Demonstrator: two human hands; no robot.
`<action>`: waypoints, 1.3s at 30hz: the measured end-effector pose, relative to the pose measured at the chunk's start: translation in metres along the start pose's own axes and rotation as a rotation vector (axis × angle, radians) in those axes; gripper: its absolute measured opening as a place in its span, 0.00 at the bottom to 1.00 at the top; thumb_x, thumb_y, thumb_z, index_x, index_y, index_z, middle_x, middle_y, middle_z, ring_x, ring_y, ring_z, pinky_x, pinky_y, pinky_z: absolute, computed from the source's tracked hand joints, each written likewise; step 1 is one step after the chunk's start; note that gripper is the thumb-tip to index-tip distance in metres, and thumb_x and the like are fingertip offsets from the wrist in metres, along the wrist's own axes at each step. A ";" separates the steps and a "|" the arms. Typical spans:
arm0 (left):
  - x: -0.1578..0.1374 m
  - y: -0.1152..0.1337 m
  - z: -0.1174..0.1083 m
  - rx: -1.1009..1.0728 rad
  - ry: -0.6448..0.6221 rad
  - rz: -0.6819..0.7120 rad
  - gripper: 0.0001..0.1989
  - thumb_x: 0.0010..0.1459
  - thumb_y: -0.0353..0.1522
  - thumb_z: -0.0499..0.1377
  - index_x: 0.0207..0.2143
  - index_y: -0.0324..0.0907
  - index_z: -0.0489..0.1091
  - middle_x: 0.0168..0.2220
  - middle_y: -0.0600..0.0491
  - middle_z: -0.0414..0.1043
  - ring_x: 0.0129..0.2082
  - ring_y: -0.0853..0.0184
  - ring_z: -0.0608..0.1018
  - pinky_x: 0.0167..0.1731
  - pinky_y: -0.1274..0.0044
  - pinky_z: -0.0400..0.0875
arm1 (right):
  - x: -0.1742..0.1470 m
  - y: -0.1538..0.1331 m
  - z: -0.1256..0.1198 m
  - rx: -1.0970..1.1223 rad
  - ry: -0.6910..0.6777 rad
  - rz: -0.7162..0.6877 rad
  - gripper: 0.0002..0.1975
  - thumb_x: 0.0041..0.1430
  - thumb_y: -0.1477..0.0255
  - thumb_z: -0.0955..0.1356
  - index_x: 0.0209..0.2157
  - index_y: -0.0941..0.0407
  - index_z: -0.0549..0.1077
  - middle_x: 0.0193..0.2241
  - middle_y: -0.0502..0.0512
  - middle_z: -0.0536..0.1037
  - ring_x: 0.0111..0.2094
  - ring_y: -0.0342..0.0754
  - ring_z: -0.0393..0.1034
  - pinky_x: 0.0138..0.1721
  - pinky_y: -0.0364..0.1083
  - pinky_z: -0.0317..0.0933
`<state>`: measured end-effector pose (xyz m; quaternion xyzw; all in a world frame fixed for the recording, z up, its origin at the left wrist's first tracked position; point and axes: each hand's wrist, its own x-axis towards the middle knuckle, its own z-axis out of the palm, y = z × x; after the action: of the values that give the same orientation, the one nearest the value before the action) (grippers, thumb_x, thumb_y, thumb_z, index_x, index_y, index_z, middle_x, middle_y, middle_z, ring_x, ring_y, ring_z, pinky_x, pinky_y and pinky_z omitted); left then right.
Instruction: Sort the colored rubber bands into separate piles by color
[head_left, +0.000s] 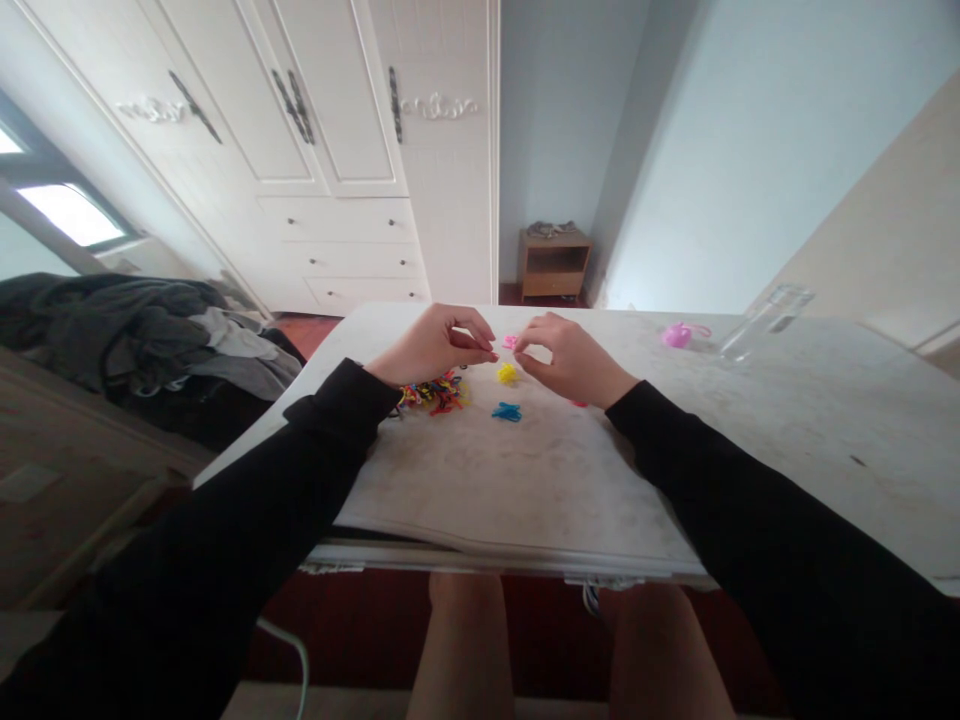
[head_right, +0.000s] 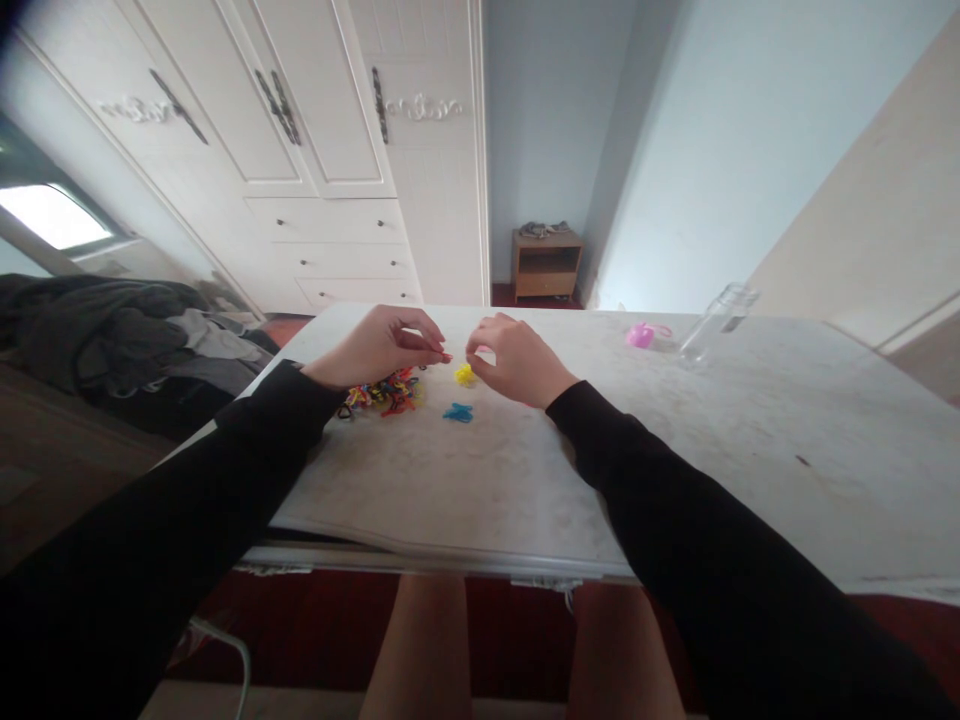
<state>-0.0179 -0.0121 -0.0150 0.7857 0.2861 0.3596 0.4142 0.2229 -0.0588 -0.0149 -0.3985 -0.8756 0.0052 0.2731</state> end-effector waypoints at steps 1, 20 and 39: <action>0.000 0.001 0.000 -0.008 -0.005 0.005 0.16 0.47 0.38 0.76 0.32 0.39 0.76 0.33 0.50 0.82 0.38 0.62 0.86 0.42 0.70 0.85 | 0.000 -0.003 0.000 0.037 0.007 -0.041 0.09 0.67 0.72 0.67 0.36 0.56 0.80 0.40 0.61 0.83 0.44 0.56 0.73 0.52 0.54 0.65; 0.001 0.002 -0.014 0.187 0.067 0.033 0.11 0.52 0.36 0.71 0.35 0.40 0.77 0.31 0.49 0.82 0.32 0.65 0.84 0.35 0.73 0.80 | -0.002 -0.005 -0.013 0.139 0.023 0.084 0.05 0.56 0.79 0.68 0.29 0.56 0.77 0.28 0.53 0.80 0.30 0.46 0.72 0.37 0.46 0.64; 0.001 -0.013 -0.029 0.684 -0.163 0.005 0.08 0.51 0.31 0.65 0.35 0.43 0.82 0.32 0.52 0.84 0.34 0.64 0.83 0.38 0.75 0.75 | -0.025 0.030 -0.063 0.138 -0.452 0.238 0.02 0.51 0.74 0.75 0.27 0.53 0.83 0.25 0.50 0.83 0.27 0.47 0.75 0.30 0.47 0.64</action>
<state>-0.0428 0.0082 -0.0145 0.9058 0.3541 0.1800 0.1478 0.2876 -0.0691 0.0200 -0.4678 -0.8588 0.1860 0.0947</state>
